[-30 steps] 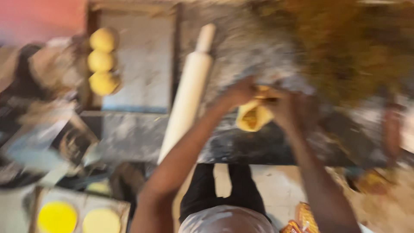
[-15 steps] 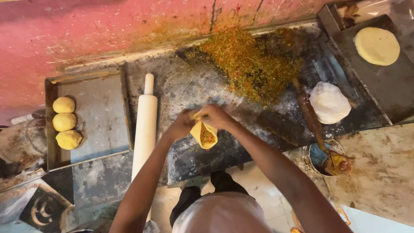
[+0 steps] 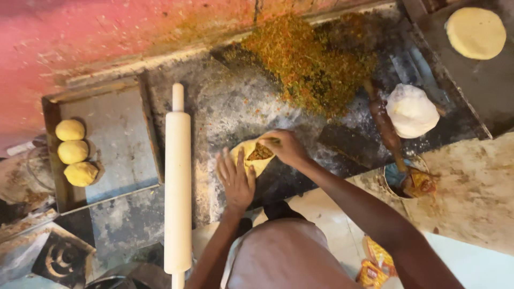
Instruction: The person fills dough with a vegetable mixture, rolls the dough flat with a rolling pin, and rotates the dough on a floured surface.
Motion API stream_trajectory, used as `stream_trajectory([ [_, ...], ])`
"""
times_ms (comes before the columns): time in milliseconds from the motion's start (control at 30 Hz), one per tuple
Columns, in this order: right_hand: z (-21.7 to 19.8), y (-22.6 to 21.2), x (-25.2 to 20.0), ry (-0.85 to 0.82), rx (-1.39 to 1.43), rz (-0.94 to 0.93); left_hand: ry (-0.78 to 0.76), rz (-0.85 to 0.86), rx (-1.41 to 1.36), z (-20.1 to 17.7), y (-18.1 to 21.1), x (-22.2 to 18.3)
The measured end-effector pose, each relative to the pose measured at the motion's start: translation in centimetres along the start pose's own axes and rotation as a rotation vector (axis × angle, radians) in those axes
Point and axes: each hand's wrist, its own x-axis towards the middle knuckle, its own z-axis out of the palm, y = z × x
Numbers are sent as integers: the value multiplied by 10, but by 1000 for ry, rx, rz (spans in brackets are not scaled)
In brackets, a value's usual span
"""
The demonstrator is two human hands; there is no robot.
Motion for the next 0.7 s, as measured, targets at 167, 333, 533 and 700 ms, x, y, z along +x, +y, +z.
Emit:
stream_trajectory([
  [167, 23, 28, -8, 28, -74, -16, -199, 49, -212, 13, -20, 11],
  [333, 3, 30, 22, -26, 266, 342, -189, 73, -168, 15, -22, 10],
  [533, -36, 22, 18, 604, -245, -250, -240, 141, 7, 14, -28, 13],
  [700, 49, 18, -17, 59, -74, 160, -272, 186, 7, 16, -33, 18],
])
